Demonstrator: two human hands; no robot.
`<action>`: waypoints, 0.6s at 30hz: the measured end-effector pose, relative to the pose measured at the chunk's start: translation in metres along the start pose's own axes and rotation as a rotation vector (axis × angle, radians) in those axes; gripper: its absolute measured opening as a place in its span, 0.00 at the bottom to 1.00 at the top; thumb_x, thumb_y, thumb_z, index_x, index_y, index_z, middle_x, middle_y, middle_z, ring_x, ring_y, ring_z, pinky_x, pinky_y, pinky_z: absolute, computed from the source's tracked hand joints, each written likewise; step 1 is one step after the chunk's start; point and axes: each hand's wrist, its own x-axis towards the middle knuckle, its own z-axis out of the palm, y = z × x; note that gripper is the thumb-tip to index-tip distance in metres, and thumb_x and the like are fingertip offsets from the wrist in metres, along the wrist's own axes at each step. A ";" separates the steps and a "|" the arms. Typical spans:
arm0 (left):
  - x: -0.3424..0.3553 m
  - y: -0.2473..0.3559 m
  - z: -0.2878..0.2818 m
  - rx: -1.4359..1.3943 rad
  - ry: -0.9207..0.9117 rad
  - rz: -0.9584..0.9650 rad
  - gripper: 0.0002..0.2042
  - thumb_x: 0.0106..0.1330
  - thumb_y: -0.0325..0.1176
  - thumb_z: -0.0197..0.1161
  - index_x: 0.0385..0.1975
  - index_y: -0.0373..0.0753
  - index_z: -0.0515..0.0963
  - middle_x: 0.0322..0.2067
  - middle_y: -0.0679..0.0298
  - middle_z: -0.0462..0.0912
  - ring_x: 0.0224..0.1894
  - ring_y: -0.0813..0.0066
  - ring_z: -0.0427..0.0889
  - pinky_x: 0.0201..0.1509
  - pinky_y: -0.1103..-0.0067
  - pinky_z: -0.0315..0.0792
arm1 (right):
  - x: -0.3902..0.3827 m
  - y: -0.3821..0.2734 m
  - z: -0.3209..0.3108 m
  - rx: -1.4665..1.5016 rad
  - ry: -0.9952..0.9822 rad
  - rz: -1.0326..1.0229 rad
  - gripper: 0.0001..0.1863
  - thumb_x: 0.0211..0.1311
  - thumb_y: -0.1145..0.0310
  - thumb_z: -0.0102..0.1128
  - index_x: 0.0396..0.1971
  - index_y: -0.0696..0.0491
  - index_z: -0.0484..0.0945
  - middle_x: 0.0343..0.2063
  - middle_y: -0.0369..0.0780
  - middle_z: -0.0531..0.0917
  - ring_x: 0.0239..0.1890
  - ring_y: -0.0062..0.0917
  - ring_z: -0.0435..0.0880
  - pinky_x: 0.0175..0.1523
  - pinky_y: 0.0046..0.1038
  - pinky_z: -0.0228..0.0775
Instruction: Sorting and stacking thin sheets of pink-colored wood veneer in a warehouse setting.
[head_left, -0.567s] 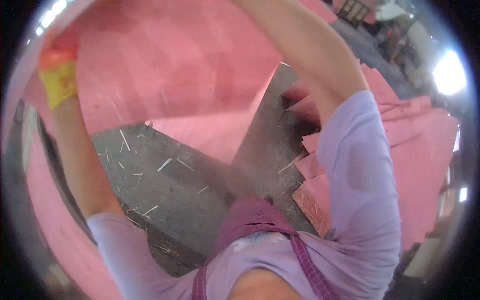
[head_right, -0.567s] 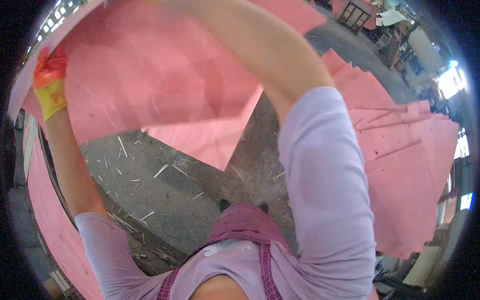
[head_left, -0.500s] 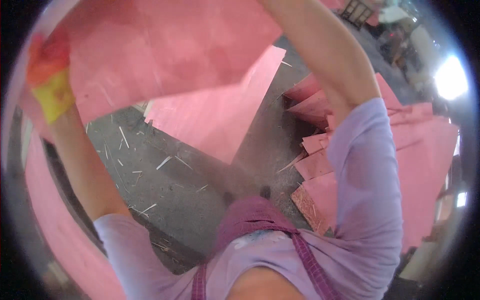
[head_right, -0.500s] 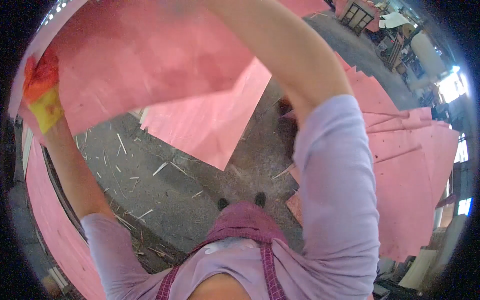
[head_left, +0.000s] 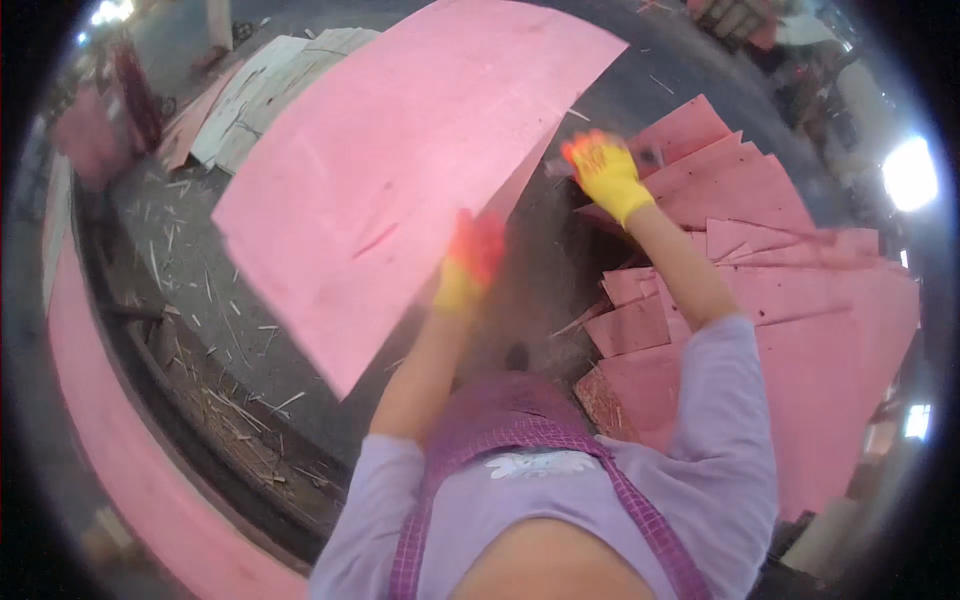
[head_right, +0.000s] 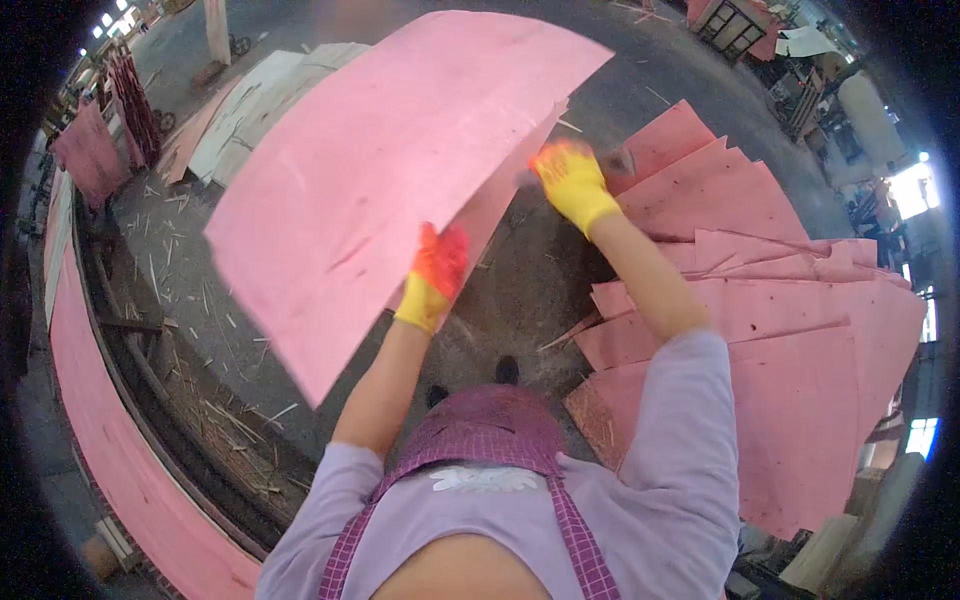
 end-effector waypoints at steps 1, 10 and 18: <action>0.001 -0.016 -0.012 0.078 0.134 -0.191 0.22 0.64 0.48 0.54 0.51 0.38 0.66 0.45 0.58 0.75 0.43 0.67 0.77 0.41 0.80 0.74 | -0.029 -0.018 -0.008 0.074 -0.122 0.055 0.10 0.48 0.67 0.55 0.34 0.47 0.71 0.30 0.37 0.73 0.35 0.32 0.72 0.37 0.36 0.65; -0.050 -0.139 -0.094 0.295 0.065 -0.635 0.23 0.61 0.41 0.59 0.56 0.49 0.63 0.47 0.58 0.76 0.39 0.67 0.78 0.37 0.74 0.73 | -0.361 -0.237 -0.136 0.489 -0.664 0.977 0.14 0.48 0.58 0.59 0.33 0.50 0.78 0.30 0.45 0.80 0.36 0.42 0.78 0.40 0.40 0.68; -0.060 -0.229 -0.060 0.654 -0.136 -0.798 0.25 0.61 0.39 0.60 0.59 0.49 0.62 0.47 0.64 0.77 0.38 0.71 0.79 0.38 0.75 0.72 | -0.499 -0.359 -0.243 0.683 -0.922 1.815 0.18 0.49 0.58 0.55 0.38 0.51 0.77 0.36 0.47 0.80 0.41 0.41 0.78 0.46 0.38 0.68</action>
